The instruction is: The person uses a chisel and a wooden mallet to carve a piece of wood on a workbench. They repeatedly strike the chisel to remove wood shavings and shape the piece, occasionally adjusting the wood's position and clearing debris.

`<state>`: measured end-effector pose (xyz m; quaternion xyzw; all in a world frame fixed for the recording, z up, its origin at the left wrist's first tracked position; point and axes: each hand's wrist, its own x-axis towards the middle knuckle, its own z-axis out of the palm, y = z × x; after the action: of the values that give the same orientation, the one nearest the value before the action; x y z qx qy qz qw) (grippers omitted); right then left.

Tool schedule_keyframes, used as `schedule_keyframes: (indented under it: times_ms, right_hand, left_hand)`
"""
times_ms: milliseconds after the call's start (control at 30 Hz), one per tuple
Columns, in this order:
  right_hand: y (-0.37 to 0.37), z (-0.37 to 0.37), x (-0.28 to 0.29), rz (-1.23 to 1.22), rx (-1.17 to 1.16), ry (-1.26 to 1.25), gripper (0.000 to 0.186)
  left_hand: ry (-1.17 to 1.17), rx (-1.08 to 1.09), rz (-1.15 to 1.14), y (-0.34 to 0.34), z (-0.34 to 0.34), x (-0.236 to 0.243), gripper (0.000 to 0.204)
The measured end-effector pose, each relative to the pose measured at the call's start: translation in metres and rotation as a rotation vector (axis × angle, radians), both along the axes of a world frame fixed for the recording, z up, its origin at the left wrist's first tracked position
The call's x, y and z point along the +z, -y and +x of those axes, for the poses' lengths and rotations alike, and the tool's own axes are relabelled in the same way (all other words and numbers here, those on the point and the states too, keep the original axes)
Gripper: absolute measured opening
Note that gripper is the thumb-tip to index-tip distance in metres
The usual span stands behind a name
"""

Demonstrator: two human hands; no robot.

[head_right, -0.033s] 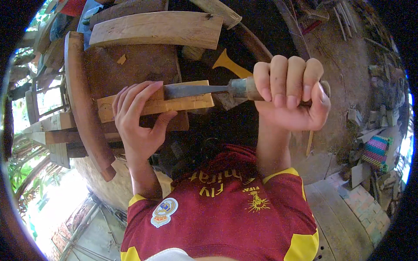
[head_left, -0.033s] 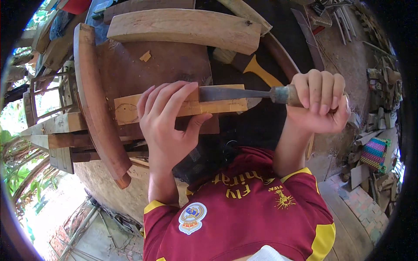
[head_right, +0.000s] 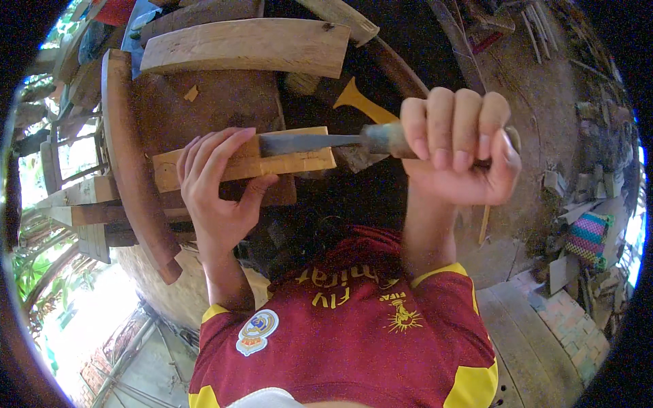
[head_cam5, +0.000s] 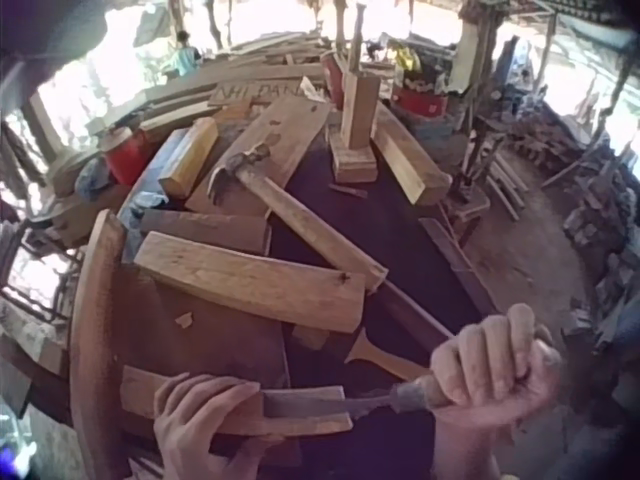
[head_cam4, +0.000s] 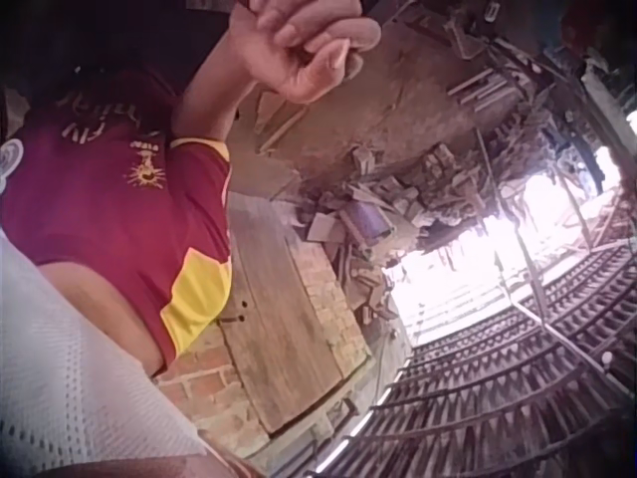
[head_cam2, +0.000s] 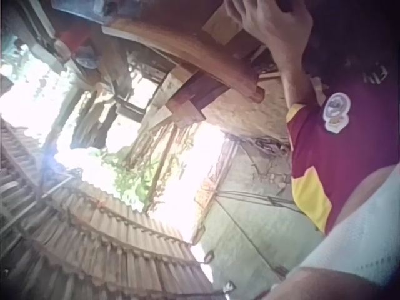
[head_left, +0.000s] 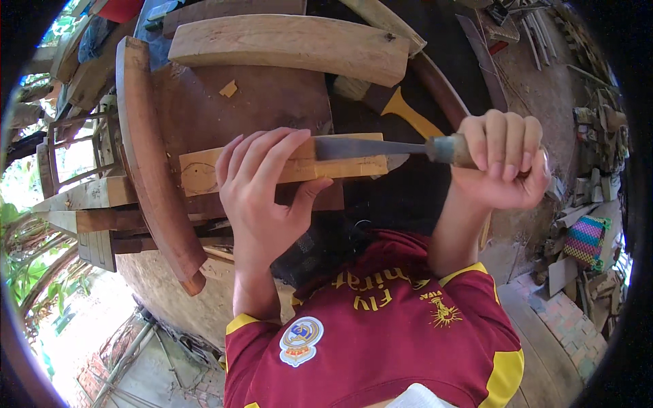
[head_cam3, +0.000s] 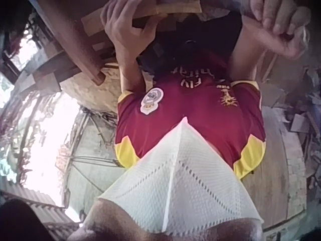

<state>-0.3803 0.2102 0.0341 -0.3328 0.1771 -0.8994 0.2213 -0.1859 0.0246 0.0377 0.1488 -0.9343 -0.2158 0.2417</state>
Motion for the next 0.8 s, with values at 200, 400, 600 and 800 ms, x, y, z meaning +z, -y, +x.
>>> schedule_keyframes:
  times_ms: [200,400,600,800]
  right_hand:
    - [-0.021,-0.014,0.004,-0.064,0.053,-0.032,0.019]
    - [-0.001,0.003,-0.001,-0.014,-0.028,-0.061,0.016]
    - [-0.023,-0.012,0.000,-0.074,-0.070,0.003,0.017]
    - [-0.017,0.002,0.001,0.008,-0.115,-0.062,0.016]
  left_hand:
    - [0.000,0.010,-0.014,0.001,0.001,-0.001,0.048]
    - [0.001,0.018,-0.047,0.005,-0.002,0.001,0.048]
    - [-0.001,0.017,-0.057,0.003,-0.004,0.005,0.046]
    - [0.015,0.042,-0.067,0.011,-0.001,0.001,0.047]
